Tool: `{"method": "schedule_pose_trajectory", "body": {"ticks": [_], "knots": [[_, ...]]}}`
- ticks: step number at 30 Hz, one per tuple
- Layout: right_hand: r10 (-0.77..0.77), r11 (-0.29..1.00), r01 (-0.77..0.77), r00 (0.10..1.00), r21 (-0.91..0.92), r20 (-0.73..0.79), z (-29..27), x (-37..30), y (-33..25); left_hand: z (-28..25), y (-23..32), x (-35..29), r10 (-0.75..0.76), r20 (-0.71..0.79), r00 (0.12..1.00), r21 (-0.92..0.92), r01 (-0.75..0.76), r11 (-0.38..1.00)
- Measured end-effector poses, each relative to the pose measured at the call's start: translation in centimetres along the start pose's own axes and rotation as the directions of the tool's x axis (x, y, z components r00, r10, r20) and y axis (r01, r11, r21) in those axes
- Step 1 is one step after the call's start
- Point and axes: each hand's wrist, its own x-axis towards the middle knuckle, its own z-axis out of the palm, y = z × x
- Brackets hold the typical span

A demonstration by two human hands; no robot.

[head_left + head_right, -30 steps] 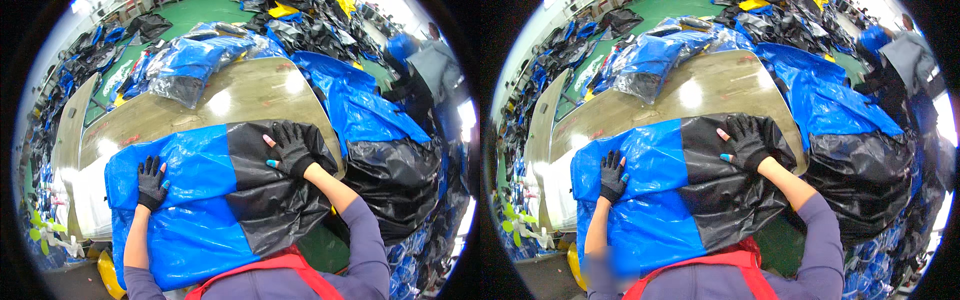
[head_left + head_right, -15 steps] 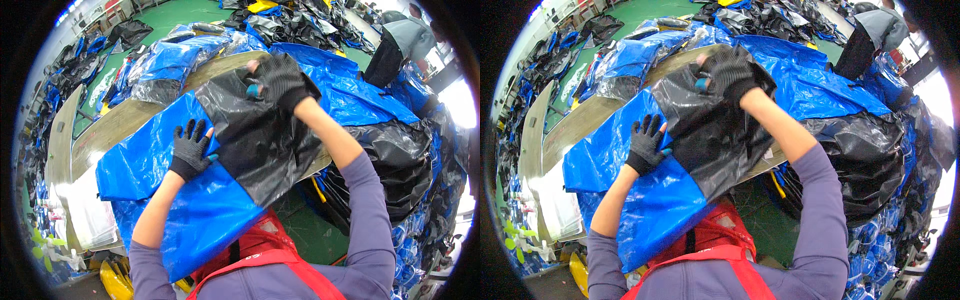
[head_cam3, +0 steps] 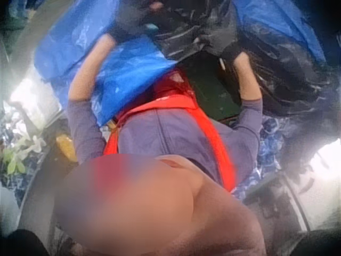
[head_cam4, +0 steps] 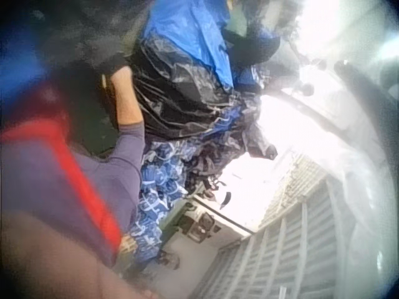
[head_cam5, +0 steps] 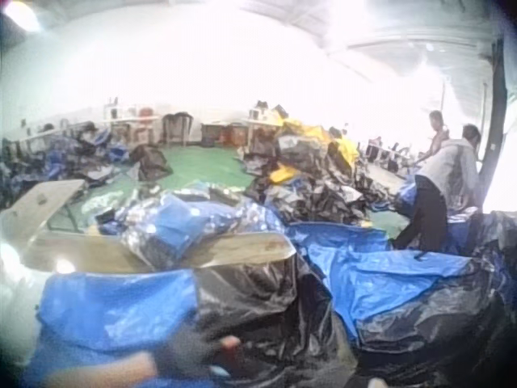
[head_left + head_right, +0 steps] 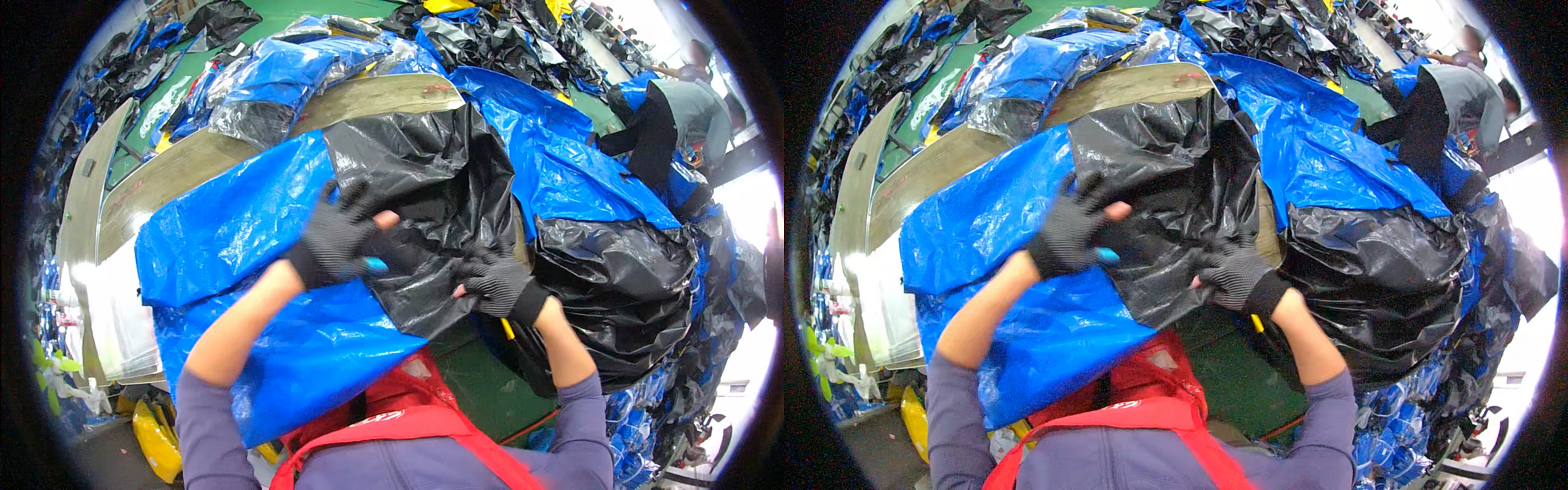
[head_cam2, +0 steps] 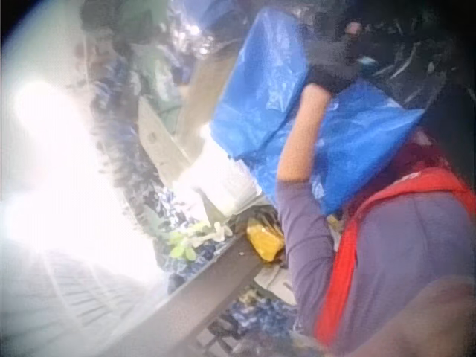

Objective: The person repeatedly places blue fabric items into clear plastic bags on a table, folds the items, and sets the sealed bags aside. The person handles multiple blue items and clear bags throughout the clip.

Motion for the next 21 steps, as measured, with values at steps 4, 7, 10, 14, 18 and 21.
{"method": "schedule_pose_trajectory", "body": {"ticks": [4,7,10,14,18,21], "knots": [[-0.040,0.999,0.040,0.996,0.004,-0.081,-0.6,3.9,0.8,5.9,5.5,4.5,0.081,0.004,0.997,-0.047,-0.080,0.996],[0.305,0.939,-0.290,0.951,0.184,-0.056,-0.6,10.6,5.0,4.5,5.6,2.9,-0.254,0.100,0.962,0.079,0.247,0.966],[0.379,0.925,-0.381,0.916,-0.013,0.132,2.0,12.6,7.9,-2.8,1.1,-6.4,-0.060,0.440,0.896,-0.046,0.089,0.995],[0.434,0.869,-0.454,0.891,0.198,0.137,4.7,12.1,10.5,-14.4,-1.7,-27.4,-0.318,0.568,0.759,-0.094,0.443,0.891],[0.402,0.847,-0.440,0.897,0.296,0.184,3.8,11.2,11.5,-16.8,2.2,-42.1,-0.609,0.676,0.413,0.023,0.815,0.579],[0.440,0.881,-0.452,0.891,0.139,0.113,3.3,10.1,10.5,-12.7,3.2,-45.0,-0.946,0.302,0.119,-0.606,0.790,-0.094]]}}
